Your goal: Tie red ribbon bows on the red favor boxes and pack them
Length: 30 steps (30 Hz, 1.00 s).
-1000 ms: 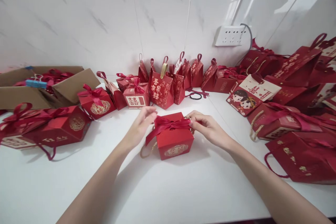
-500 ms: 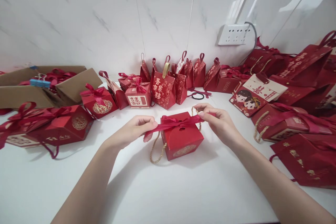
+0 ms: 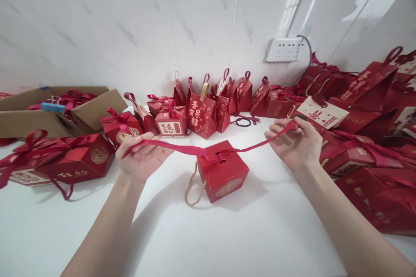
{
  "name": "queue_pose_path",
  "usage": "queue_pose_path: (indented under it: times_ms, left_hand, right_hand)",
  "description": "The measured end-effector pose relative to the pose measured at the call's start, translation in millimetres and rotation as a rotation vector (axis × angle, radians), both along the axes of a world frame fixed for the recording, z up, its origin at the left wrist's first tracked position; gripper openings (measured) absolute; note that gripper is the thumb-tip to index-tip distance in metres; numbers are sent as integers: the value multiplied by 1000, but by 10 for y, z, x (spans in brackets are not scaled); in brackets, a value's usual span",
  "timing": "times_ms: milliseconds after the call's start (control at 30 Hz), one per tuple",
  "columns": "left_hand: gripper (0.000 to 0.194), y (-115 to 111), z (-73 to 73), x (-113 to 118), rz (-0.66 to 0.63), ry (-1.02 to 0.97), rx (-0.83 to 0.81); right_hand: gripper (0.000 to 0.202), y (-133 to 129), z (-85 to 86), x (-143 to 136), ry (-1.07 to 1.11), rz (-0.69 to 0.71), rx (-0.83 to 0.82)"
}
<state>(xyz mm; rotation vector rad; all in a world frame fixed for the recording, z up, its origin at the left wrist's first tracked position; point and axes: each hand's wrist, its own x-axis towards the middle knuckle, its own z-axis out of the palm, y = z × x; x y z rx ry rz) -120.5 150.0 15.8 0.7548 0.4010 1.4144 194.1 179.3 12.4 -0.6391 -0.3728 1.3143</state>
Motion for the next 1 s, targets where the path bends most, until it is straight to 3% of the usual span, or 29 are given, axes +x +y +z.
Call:
queue_pose_path:
  times_ms: [167, 333, 500, 633, 700, 833, 1000]
  left_hand:
    - [35, 11, -12, -81, 264, -84, -28]
    - [25, 24, 86, 27, 320, 86, -39]
    - [37, 125, 429, 303, 302, 264, 9]
    - [17, 165, 734, 512, 168, 322, 203]
    - [26, 111, 835, 579, 150, 473, 321]
    - [34, -98, 926, 661, 300, 819, 453]
    - [29, -242, 950, 687, 359, 903, 502]
  right_hand:
    - [16, 62, -36, 108, -12, -76, 14]
    - [19, 73, -30, 37, -137, -6, 173]
    - [24, 50, 348, -357, -166, 163, 230]
    - [26, 22, 685, -669, -286, 297, 400]
    - [27, -21, 775, -764, -379, 285, 449]
    - [19, -182, 839, -847, -635, 177, 533]
    - [22, -321, 862, -820, -670, 78, 644]
